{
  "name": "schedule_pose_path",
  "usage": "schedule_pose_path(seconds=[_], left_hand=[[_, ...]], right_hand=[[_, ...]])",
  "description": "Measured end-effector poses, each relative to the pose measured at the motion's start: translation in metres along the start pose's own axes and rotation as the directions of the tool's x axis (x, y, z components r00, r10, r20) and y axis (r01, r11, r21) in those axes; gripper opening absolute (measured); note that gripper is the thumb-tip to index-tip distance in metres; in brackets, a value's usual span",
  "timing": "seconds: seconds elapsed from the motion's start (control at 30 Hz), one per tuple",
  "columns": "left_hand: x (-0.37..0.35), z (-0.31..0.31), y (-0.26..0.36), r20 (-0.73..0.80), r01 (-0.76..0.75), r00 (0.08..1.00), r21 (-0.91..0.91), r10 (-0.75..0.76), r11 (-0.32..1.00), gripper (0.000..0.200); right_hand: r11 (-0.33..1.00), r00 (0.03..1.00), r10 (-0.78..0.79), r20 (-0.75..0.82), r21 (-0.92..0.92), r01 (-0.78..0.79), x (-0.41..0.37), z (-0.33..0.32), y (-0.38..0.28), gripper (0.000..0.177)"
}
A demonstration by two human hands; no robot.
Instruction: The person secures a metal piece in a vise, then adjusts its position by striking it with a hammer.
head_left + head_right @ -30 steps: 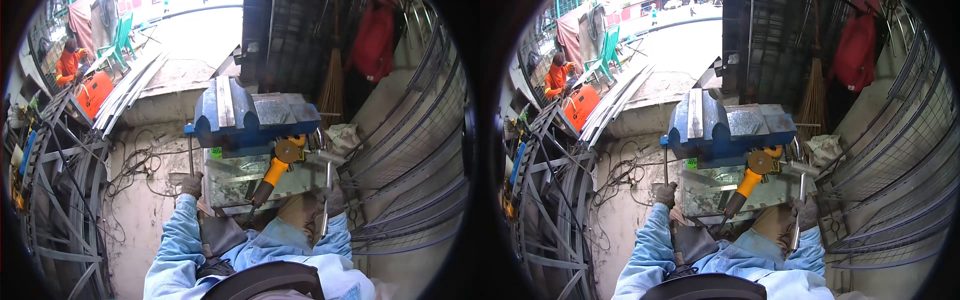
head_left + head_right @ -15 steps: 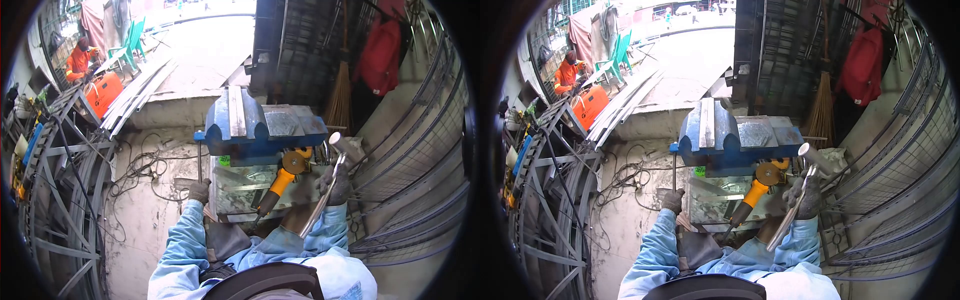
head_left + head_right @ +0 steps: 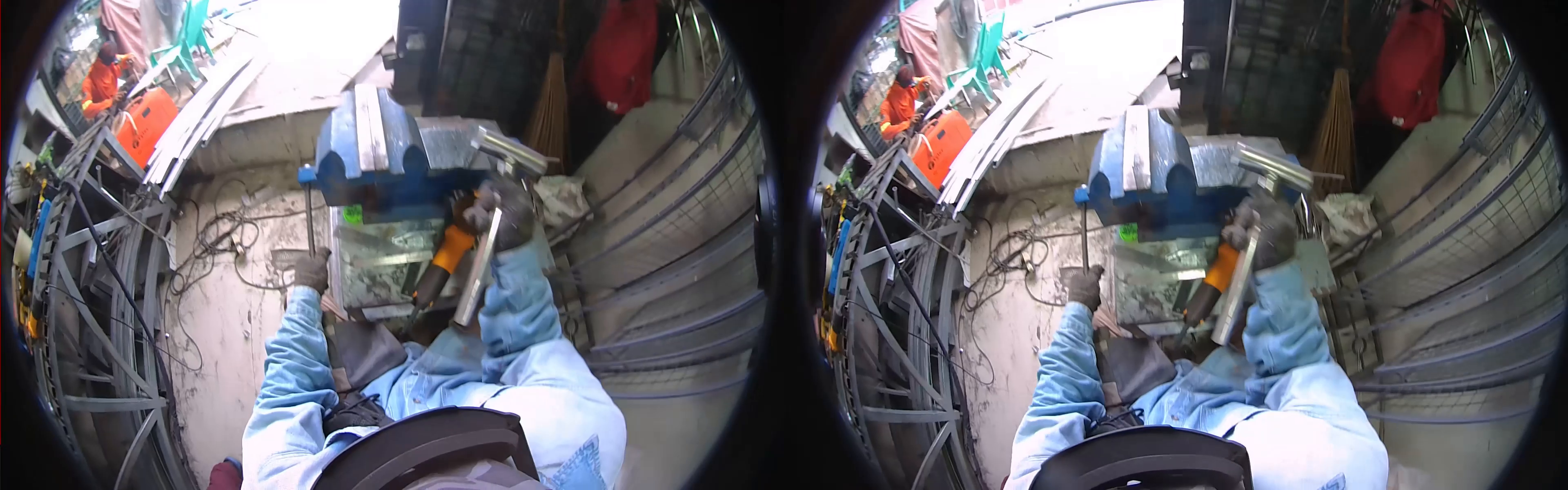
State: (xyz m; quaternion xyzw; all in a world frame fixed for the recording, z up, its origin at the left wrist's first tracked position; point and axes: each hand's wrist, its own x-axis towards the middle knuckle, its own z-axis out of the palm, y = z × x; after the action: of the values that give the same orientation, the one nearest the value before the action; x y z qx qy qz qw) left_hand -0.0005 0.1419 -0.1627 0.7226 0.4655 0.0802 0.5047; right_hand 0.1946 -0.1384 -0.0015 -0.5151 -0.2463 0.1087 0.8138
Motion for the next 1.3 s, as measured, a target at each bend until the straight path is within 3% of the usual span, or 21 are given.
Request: schedule_pose_path(seconds=[0.03, 0.2, 0.27, 0.3, 0.33, 0.4, 0.43, 0.5, 0.6, 0.7, 0.73, 0.8, 0.83, 0.87, 0.93, 1.0, 1.03, 1.07, 1.13, 1.17, 1.3], left_hand=[[0.012, 0.004, -0.014, 0.006, -0.024, 1.000, -0.050, 0.024, 0.998, 0.051], [0.033, 0.012, -0.036, -0.032, -0.084, 0.996, -0.008, 0.083, 0.996, 0.048], [0.031, 0.011, -0.033, -0.013, -0.029, 0.999, 0.036, 0.029, 0.999, 0.063], [-0.004, -0.005, 0.005, 0.026, 0.038, 0.999, -0.015, -0.038, 0.999, 0.062], [-0.001, -0.004, 0.001, 0.028, 0.050, 0.998, -0.035, -0.049, 0.998, 0.062], [0.001, -0.003, -0.005, -0.001, -0.095, 0.995, 0.084, 0.095, 0.992, 0.060], [0.000, -0.005, -0.006, 0.047, -0.151, 0.988, 0.036, 0.149, 0.988, 0.055], [0.014, 0.003, -0.019, 0.049, -0.127, 0.991, -0.006, 0.127, 0.992, 0.054], [0.004, -0.003, -0.004, 0.067, -0.063, 0.996, -0.038, 0.066, 0.997, 0.054], [0.003, -0.005, -0.003, 0.070, -0.061, 0.996, -0.029, 0.063, 0.998, 0.054], [0.006, -0.003, -0.006, 0.063, -0.107, 0.992, -0.015, 0.108, 0.994, 0.054], [0.006, 0.000, -0.007, 0.022, -0.118, 0.993, -0.012, 0.118, 0.993, 0.055], [0.006, 0.002, -0.007, -0.019, -0.115, 0.993, -0.011, 0.115, 0.993, 0.056], [0.008, 0.005, -0.013, -0.018, -0.112, 0.994, -0.008, 0.112, 0.994, 0.056], [0.018, 0.007, -0.021, 0.033, -0.084, 0.996, -0.027, 0.085, 0.996, 0.059], [0.013, 0.002, -0.014, 0.009, -0.100, 0.995, 0.020, 0.100, 0.995, 0.059], [0.010, 0.002, -0.012, -0.002, -0.107, 0.994, 0.064, 0.107, 0.992, 0.059], [0.013, 0.005, -0.017, -0.003, -0.105, 0.994, 0.055, 0.105, 0.993, 0.059], [0.021, 0.011, -0.028, -0.022, -0.187, 0.982, -0.020, 0.186, 0.982, 0.058], [0.019, 0.009, -0.027, -0.022, -0.186, 0.982, -0.021, 0.186, 0.982, 0.058], [0.008, 0.005, -0.015, -0.005, -0.147, 0.989, -0.015, 0.147, 0.989, 0.058]], right_hand=[[0.926, 0.964, 0.266, -0.008, 0.280, -0.253, 0.003, 0.024, -0.009, 0.021], [0.898, 0.899, 0.437, 0.026, -0.059, -0.435, 0.018, 0.077, 0.022, 0.020], [0.900, 0.899, 0.436, 0.034, -0.019, -0.436, 0.017, 0.082, 0.030, 0.020], [0.897, 0.897, 0.440, 0.036, 0.032, -0.441, 0.016, 0.085, 0.032, 0.020], [0.874, 0.874, 0.485, 0.009, 0.031, -0.485, 0.017, 0.079, 0.021, 0.019], [0.900, 0.910, 0.414, 0.002, 0.151, -0.409, 0.018, 0.061, 0.015, 0.017], [0.903, 0.920, 0.392, 0.012, 0.189, -0.387, 0.022, 0.048, 0.011, 0.017], [0.907, 0.937, 0.349, -0.027, 0.261, -0.330, 0.030, 0.024, 0.003, 0.013], [0.956, 0.922, 0.260, -0.286, 0.210, -0.204, 0.044, 0.004, -0.006, 0.015], [0.926, 0.889, 0.330, -0.318, 0.292, -0.239, 0.054, 0.011, 0.002, 0.018], [0.939, 0.927, 0.297, -0.227, 0.246, -0.240, 0.051, 0.020, 0.016, 0.018], [0.900, 0.893, 0.434, -0.114, 0.103, -0.424, 0.036, 0.070, 0.026, 0.014], [0.836, 0.840, 0.535, 0.092, -0.200, -0.511, 0.026, 0.090, 0.019, 0.011], [0.912, 0.918, 0.396, -0.034, -0.098, -0.398, 0.012, 0.109, 0.018, 0.020], [0.921, 0.920, 0.389, 0.055, -0.051, -0.387, 0.022, 0.081, 0.004, 0.025], [0.916, 0.921, 0.382, 0.070, 0.101, -0.388, 0.029, 0.058, -0.010, 0.020], [0.943, 0.949, 0.311, 0.051, 0.104, -0.315, 0.032, 0.046, -0.017, 0.014], [0.964, 0.970, 0.242, 0.034, 0.103, -0.244, 0.036, 0.035, -0.021, 0.010], [0.952, 0.961, 0.264, -0.076, 0.178, -0.247, 0.045, 0.013, -0.025, 0.008], [0.962, 0.961, 0.235, -0.149, 0.178, -0.207, 0.046, 0.018, -0.028, 0.012], [0.977, 0.972, 0.212, -0.103, 0.035, -0.209, 0.061, 0.030, 0.013, 0.009]])
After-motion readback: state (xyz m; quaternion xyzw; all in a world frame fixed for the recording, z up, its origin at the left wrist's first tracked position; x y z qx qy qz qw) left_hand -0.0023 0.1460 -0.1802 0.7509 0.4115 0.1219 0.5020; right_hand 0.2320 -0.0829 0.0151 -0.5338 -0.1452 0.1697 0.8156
